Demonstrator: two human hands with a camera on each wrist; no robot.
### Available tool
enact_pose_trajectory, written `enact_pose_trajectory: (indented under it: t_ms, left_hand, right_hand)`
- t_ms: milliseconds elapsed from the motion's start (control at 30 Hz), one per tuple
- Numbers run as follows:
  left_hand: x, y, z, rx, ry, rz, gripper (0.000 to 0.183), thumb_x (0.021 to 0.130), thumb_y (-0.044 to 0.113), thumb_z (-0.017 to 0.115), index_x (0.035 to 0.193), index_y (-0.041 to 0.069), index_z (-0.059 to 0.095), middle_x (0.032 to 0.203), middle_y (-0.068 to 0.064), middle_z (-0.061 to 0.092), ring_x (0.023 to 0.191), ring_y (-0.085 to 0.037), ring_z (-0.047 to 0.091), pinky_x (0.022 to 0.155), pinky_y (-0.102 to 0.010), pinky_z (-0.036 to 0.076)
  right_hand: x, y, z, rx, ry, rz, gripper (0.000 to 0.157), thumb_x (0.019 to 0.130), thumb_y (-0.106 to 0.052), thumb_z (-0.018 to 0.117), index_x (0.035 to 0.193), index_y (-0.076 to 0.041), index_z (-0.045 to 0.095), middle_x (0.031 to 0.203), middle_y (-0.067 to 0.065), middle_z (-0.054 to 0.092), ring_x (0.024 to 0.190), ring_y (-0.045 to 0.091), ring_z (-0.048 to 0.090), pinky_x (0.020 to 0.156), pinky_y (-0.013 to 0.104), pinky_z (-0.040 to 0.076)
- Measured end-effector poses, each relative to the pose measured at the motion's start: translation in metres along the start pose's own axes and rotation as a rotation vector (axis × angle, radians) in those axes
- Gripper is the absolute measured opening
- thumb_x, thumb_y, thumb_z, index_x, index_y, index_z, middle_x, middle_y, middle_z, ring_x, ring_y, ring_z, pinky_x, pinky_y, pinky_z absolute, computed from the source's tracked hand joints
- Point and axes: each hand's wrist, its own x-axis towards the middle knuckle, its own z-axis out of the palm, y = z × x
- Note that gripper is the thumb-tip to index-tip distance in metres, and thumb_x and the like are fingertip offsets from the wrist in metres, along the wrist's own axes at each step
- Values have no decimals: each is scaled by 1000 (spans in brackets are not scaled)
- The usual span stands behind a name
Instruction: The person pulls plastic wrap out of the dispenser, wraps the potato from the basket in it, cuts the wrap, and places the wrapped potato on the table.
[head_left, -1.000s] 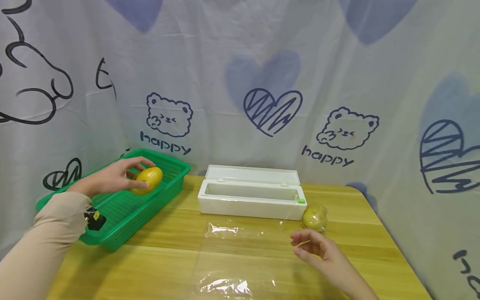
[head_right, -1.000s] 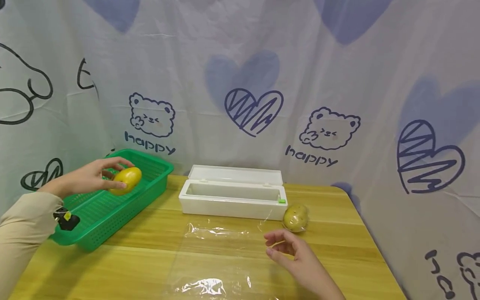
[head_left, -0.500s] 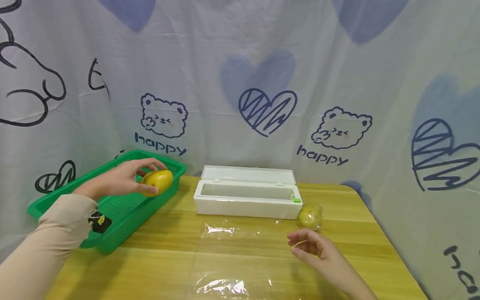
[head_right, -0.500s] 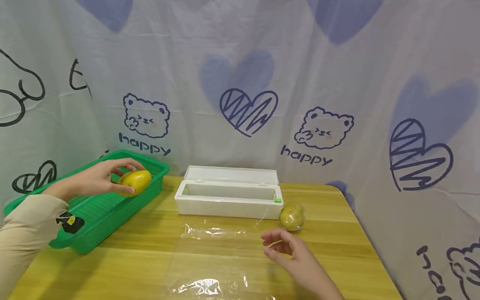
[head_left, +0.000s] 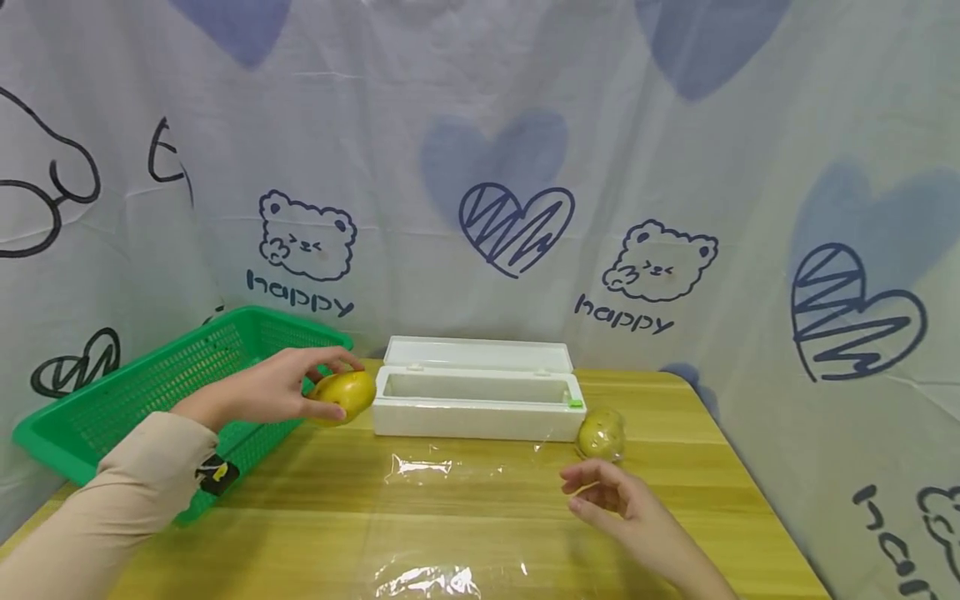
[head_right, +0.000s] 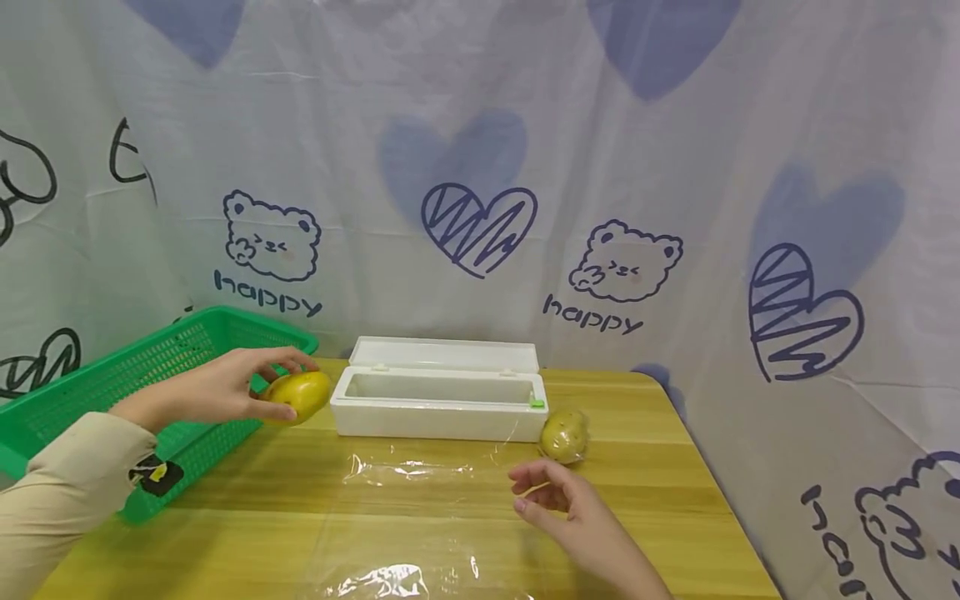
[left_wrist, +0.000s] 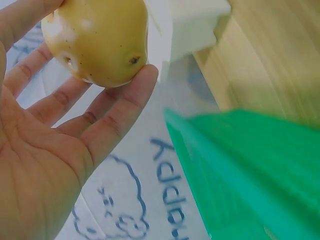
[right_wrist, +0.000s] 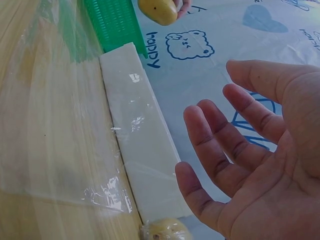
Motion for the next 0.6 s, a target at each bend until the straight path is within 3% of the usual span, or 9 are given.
enact_pose_trajectory:
  t_ms: [400,600]
  left_hand:
    - [42,56,58,-77,-145,200,58,93,40,85,143,21,65,131,1,73,111,-20,70,93,-30,60]
    - [55,70,89,-59,-185,233,57,92,41,86,142,21,67,129,4,74,108,-16,69,93,-28,59]
  right_hand:
    - [0,2,0,-5,-17,22,31,108,-18,66,135,-3,63,133,27,65,106,5,68,92,23,58]
    - [3,5,2,8,-28,26,31,108,-19,66,134,-3,63,133,28,64,106,5,69,92,23,59]
